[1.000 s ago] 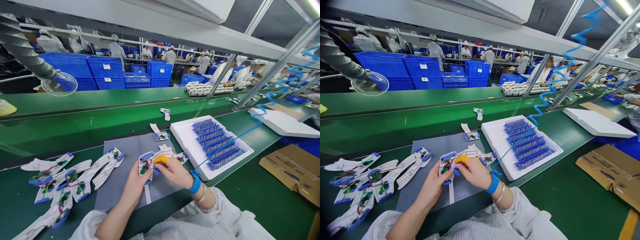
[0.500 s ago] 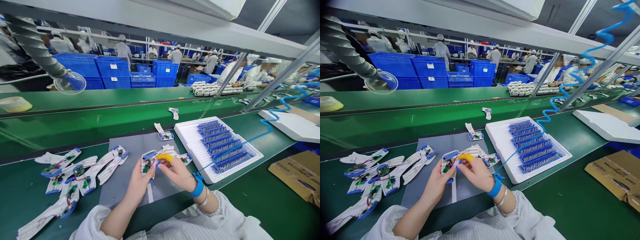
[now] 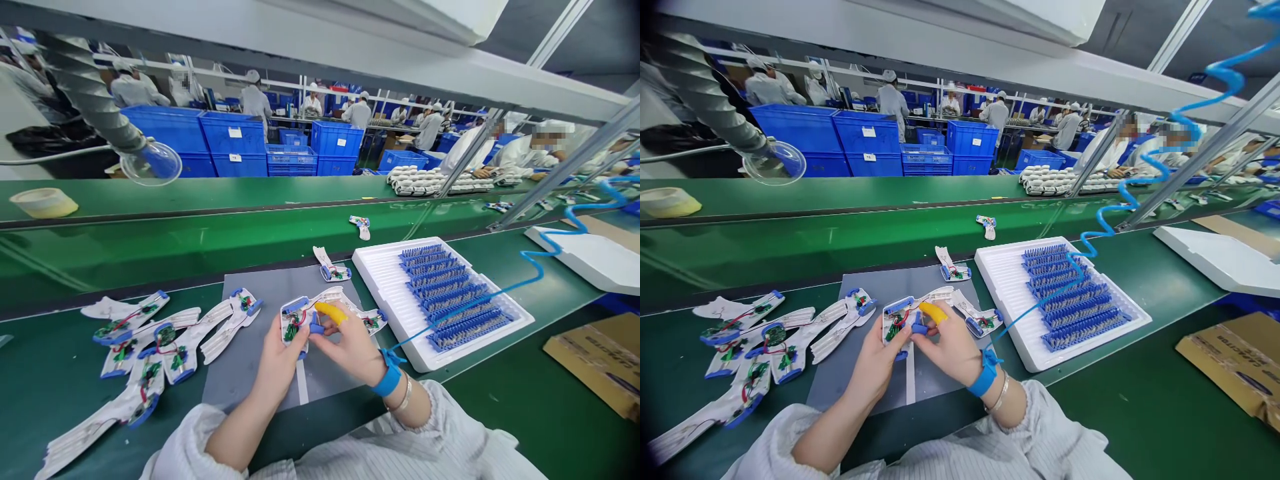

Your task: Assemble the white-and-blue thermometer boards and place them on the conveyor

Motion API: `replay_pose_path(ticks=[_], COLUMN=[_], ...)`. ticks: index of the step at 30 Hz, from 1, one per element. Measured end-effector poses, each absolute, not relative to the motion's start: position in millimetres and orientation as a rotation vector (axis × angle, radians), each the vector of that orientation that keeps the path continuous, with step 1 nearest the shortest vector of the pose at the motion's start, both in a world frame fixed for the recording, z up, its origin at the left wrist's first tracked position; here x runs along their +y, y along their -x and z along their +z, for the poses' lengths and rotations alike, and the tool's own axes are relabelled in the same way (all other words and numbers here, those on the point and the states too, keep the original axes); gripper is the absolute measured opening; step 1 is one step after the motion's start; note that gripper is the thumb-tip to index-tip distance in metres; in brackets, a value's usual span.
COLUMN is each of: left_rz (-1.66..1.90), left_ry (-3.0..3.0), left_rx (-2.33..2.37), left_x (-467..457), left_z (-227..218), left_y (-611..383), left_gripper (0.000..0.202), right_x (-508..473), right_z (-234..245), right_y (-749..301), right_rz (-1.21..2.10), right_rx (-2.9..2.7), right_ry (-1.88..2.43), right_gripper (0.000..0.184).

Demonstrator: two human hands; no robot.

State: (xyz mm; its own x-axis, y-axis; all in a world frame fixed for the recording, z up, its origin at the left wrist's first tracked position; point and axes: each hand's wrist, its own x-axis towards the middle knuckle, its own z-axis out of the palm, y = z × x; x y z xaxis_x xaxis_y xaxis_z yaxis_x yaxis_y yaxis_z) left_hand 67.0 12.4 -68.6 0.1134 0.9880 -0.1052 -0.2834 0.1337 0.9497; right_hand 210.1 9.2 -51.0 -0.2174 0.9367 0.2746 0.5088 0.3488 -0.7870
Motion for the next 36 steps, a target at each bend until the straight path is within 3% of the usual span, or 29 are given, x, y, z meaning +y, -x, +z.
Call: replay_pose_path(ticks=[16, 21, 27, 32, 34, 36], left_rz=[1.124, 1.072, 1.028, 1.145, 1.139, 1.134], left_ry=[-0.841, -0.710, -0.599, -0.584, -0.599, -0.621], left_rx=[0.996, 0.981, 1.021, 1.060, 1.077, 1.095], left_x=[14, 13, 20, 18, 16, 18], left_z=[-75, -78, -85, -77, -72, -70], left_y=[-64, -58, -52, -42, -36, -31], left_gripper=[0.039, 0.038, 0.052, 0.060, 0.061, 0.064], right_x=[17, 21, 24, 40, 55, 74], right_z=[-42, -51, -65, -46, -34, -27], right_y=[-219, -223, -212, -213, -221, -229], right_rz=[0.388, 0.156, 0.204, 0.080, 0.158, 0.488], right_rx=[-2.332, -2.495, -2.473, -2.417, -2.311, -2.278], right_ry=[1.365, 1.316, 1.237, 1.126, 1.209, 1.287], right_gripper=[0.026, 0.030, 0.027, 0.039, 0.042, 0.039])
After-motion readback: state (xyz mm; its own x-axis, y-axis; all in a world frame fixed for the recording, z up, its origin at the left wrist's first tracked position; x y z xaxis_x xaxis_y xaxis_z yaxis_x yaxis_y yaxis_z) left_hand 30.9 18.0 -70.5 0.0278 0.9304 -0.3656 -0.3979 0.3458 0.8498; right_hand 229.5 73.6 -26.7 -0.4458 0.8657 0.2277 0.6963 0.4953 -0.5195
